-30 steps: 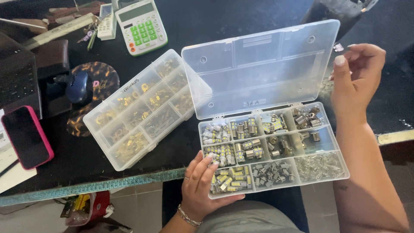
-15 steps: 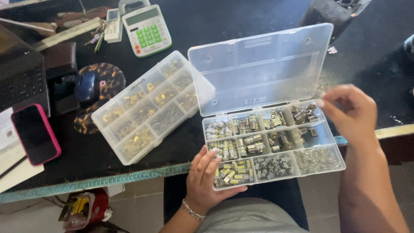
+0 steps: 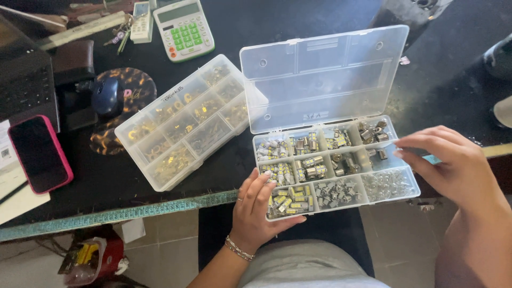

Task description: Sorting small LED bulbs and fuses into a compartmented plastic storage box.

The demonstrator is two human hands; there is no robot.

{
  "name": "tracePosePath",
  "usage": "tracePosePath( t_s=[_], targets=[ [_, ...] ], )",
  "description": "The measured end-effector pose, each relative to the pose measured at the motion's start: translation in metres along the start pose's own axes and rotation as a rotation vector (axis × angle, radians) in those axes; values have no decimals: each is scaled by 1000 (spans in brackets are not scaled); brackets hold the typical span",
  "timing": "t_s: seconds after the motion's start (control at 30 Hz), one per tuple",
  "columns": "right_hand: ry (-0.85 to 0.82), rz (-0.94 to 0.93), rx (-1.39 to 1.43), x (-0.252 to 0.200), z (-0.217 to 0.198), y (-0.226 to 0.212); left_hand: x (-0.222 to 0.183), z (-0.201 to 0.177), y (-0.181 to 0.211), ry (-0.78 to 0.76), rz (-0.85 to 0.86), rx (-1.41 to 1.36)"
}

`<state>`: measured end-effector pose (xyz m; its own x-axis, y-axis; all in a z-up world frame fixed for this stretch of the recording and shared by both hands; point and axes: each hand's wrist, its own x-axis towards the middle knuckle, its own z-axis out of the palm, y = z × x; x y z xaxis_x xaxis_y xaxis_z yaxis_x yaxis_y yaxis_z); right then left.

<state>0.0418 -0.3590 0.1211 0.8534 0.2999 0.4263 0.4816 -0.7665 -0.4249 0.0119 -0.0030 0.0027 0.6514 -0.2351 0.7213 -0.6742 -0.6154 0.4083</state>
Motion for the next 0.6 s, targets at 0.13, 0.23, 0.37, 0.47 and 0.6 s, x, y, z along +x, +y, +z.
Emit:
tracePosePath(
  t_s=[0.13, 0.23, 0.37, 0.47, 0.6],
  targets=[
    [-50, 81, -105, 7, 0, 9, 2, -2, 1, 1, 12, -6],
    [-83, 115, -214, 11, 9, 28, 3, -3, 1, -3, 13, -11],
    [-183, 100, -248, 16, 18, 41, 3, -3, 1, 8, 23, -15],
    [-235, 86, -196, 17, 22, 51, 2, -2, 1, 10, 19, -8],
    [-315, 117, -143, 24, 23, 55, 2, -3, 1, 19, 23, -8]
  ],
)
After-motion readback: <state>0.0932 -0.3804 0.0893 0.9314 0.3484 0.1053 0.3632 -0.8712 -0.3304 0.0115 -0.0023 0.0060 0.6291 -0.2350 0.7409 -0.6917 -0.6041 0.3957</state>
